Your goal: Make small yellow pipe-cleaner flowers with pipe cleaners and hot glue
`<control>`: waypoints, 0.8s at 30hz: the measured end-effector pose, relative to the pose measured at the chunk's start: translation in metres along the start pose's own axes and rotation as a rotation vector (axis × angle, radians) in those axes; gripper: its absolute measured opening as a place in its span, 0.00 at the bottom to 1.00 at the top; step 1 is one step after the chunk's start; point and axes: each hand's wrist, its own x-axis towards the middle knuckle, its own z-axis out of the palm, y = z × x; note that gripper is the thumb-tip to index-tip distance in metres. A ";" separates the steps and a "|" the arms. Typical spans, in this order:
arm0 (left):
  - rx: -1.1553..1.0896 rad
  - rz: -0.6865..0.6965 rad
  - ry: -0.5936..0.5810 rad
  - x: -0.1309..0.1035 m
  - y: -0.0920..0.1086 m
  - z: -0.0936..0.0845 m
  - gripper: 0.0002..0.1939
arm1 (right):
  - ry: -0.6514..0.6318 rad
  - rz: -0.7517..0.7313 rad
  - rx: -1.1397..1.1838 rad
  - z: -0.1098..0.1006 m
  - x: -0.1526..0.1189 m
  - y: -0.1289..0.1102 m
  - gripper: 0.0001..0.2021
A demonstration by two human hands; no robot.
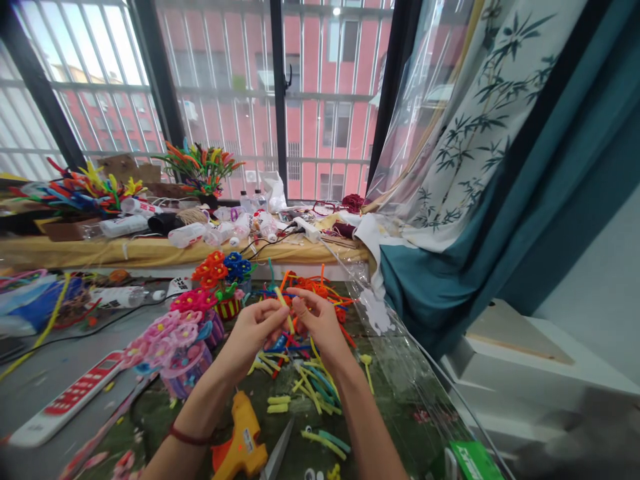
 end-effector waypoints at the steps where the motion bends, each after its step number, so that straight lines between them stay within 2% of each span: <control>1: -0.044 0.006 0.035 0.000 0.001 0.000 0.19 | -0.009 -0.003 0.009 0.000 -0.001 -0.003 0.27; 5: -0.188 0.064 0.182 0.003 0.004 -0.001 0.16 | 0.019 -0.035 0.013 0.002 -0.003 -0.013 0.20; 8: -0.264 0.099 0.232 0.003 0.006 -0.001 0.15 | 0.080 -0.044 0.015 0.008 -0.005 -0.016 0.14; 12: -0.337 0.116 0.231 0.000 0.011 -0.002 0.13 | 0.110 -0.009 0.057 0.013 -0.008 -0.019 0.10; 18: -0.443 0.116 0.214 -0.003 0.019 -0.006 0.13 | 0.107 0.087 0.228 0.010 -0.012 -0.028 0.11; 24: -0.546 0.080 0.208 -0.003 0.018 -0.003 0.14 | 0.144 0.046 0.407 0.019 -0.011 -0.029 0.15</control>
